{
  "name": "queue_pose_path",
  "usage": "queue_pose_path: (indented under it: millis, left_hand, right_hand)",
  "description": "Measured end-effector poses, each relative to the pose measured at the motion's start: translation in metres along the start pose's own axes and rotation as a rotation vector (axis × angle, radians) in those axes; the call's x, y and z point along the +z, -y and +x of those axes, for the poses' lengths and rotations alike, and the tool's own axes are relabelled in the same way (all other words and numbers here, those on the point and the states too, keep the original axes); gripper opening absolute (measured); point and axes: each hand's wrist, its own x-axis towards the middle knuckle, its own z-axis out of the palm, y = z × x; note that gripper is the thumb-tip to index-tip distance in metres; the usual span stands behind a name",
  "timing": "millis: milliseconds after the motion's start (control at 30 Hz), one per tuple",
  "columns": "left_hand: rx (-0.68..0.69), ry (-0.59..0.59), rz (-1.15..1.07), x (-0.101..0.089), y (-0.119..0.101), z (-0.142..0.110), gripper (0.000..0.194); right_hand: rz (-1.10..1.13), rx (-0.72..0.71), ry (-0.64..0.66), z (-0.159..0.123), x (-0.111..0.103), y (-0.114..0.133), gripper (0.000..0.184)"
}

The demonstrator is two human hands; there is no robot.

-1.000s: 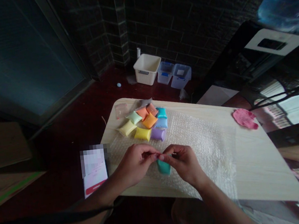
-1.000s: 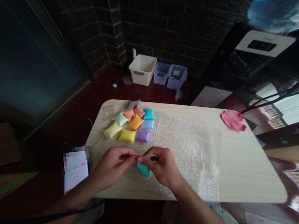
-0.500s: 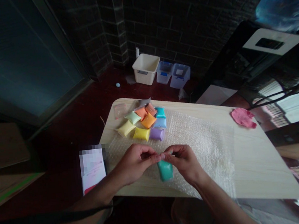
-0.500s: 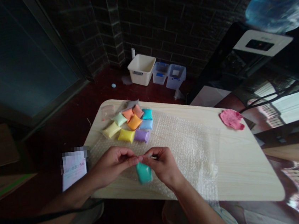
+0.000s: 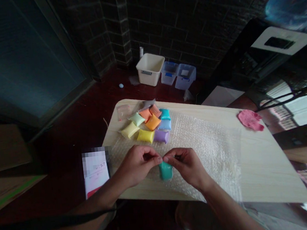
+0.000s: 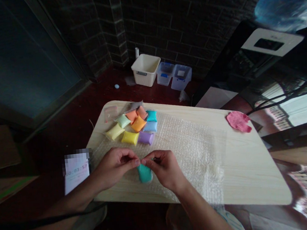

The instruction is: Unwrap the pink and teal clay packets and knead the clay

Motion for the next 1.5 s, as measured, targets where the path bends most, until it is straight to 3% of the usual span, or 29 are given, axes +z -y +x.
queue_pose_path:
  millis: [200, 333, 533, 633, 833, 1100, 1267, 1500]
  left_hand:
    - [0.09, 0.016, -0.124, 0.011, -0.002, -0.001, 0.027]
    - [0.095, -0.017, -0.075, 0.014, -0.001, 0.0, 0.028]
    - [0.111, -0.022, -0.235, 0.018, 0.004, 0.003, 0.026]
    - [0.1, -0.05, -0.251, 0.016, 0.006, 0.005, 0.024]
    - [0.178, -0.12, 0.016, 0.004, -0.003, 0.003, 0.008]
    - [0.441, -0.078, 0.45, 0.005, -0.009, -0.003, 0.025]
    - [0.291, -0.05, 0.256, 0.005, -0.008, -0.002, 0.015]
    - [0.138, 0.135, -0.067, 0.001, 0.001, 0.004, 0.027]
  right_hand:
    - [0.198, -0.005, -0.107, 0.002, 0.002, 0.002, 0.035]
    - [0.056, -0.037, -0.067, 0.002, 0.001, 0.005, 0.036]
    - [-0.187, -0.155, -0.206, 0.001, 0.005, 0.001, 0.036]
    - [-0.274, -0.222, -0.171, 0.001, 0.005, 0.002, 0.034]
    - [-0.448, -0.368, -0.019, 0.0, -0.006, 0.012, 0.018]
    - [-0.346, -0.267, 0.0, 0.0, -0.008, 0.005, 0.023]
    - [-0.26, -0.211, -0.004, 0.001, -0.008, 0.01, 0.024]
    - [0.0, -0.071, -0.164, 0.004, -0.006, 0.004, 0.023]
